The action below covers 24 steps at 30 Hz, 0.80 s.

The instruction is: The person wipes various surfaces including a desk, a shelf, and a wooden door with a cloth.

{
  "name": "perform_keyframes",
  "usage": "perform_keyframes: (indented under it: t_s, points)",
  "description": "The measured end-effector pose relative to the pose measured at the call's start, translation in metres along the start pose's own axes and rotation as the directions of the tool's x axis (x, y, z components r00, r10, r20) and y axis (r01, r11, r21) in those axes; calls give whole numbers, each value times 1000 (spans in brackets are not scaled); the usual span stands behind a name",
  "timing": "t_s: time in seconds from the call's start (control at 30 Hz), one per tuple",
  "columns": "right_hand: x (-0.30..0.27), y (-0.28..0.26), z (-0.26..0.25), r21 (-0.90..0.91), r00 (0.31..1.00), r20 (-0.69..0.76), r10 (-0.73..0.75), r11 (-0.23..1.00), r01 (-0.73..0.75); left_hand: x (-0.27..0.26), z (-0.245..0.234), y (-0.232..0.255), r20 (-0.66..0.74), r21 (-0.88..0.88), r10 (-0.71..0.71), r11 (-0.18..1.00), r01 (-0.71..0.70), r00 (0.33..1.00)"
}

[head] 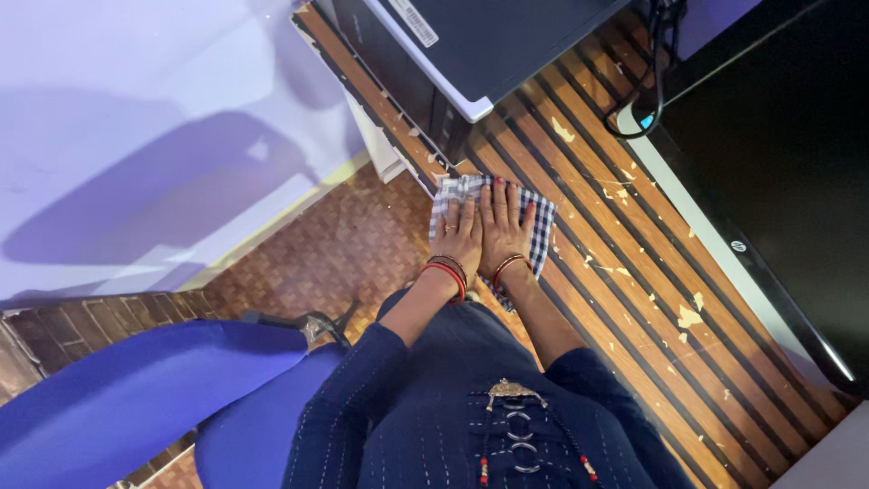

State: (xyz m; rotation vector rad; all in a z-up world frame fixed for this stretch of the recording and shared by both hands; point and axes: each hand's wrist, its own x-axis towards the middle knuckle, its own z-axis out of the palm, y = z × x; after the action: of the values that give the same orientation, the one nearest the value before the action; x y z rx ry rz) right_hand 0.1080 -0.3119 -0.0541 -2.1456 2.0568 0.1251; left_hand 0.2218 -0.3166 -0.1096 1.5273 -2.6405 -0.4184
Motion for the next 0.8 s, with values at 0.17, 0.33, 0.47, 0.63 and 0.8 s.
perform_keyframes:
  t_s: [0.17,0.33,0.47,0.63,0.8]
  points:
    - [13,11,33,-198,940,-326,-95,980,30,5,26,7,-63,-6,-101,995,101,993]
    - [9,13,12,64,993,-83,-85,994,91,17,17,-7,128,-49,-99,993,106,987]
    - [6,18,-18,204,992,-34,-123,971,127,19,-9,3,178,26,-96,995,93,979]
    - [-20,56,-26,31,990,98,-101,995,99,13,-54,65,322,102,-37,995,4,946]
    - [-83,121,-8,77,997,69,32,996,-37,-3,-53,144,375,-37,147,989,-143,915]
